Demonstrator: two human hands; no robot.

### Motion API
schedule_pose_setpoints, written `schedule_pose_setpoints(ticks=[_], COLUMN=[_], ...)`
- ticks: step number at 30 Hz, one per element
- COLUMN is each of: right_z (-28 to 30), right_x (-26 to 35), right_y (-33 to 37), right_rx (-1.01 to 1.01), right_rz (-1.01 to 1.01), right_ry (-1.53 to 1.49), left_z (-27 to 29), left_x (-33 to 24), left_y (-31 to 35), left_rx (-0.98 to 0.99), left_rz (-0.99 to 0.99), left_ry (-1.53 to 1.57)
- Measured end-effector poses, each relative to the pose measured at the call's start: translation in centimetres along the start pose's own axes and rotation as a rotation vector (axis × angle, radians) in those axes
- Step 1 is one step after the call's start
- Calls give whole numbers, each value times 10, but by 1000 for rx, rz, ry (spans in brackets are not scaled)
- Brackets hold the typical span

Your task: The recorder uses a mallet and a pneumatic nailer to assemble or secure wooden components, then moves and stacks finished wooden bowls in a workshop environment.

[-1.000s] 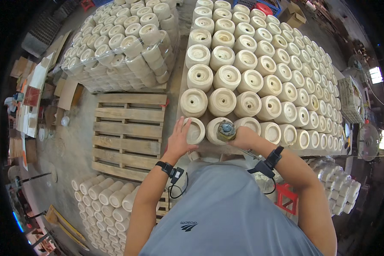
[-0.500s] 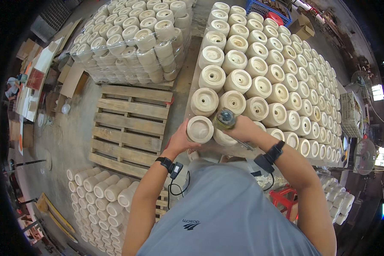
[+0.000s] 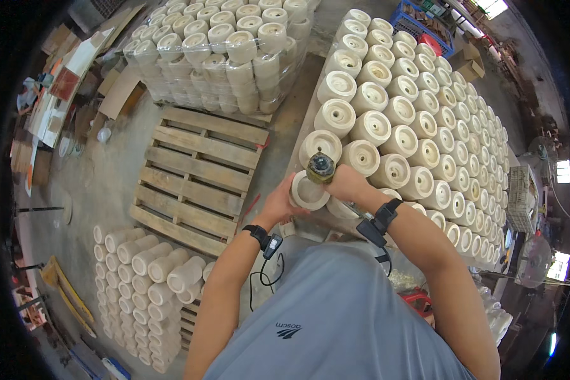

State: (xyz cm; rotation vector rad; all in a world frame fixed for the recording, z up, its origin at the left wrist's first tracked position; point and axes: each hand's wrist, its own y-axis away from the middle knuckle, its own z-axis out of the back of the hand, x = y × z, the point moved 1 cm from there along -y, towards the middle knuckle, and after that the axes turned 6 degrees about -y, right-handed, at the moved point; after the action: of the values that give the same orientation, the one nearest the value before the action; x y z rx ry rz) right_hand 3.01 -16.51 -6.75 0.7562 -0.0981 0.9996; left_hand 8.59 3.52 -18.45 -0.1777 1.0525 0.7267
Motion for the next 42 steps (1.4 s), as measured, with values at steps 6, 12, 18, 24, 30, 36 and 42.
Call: schedule_pose_setpoints(ticks=[6, 12, 18, 24, 30, 36, 42], right_z=[4, 2, -11, -5, -12, 12, 26], right_x=[2, 3, 11, 12, -9, -69, -179], right_y=[2, 17, 30, 29, 31, 98, 222], right_rx=[-14, 77, 217, 175, 215, 7, -167], right_rz=[15, 29, -32, -44, -113, -19, -58], right_ry=[44, -25, 32, -44, -152, -284, -391], left_z=[5, 7, 8, 15, 7, -23, -68], left_x=[-9, -11, -19, -37, -50, -15, 47], left_y=[2, 4, 1, -5, -7, -1, 45], left_rx=[10, 4, -6, 6, 60, 27, 87], left_rz=[-37, -5, 0, -96, -133, -132, 177], left_ry=[-41, -61, -57, -4, 75, 151, -193])
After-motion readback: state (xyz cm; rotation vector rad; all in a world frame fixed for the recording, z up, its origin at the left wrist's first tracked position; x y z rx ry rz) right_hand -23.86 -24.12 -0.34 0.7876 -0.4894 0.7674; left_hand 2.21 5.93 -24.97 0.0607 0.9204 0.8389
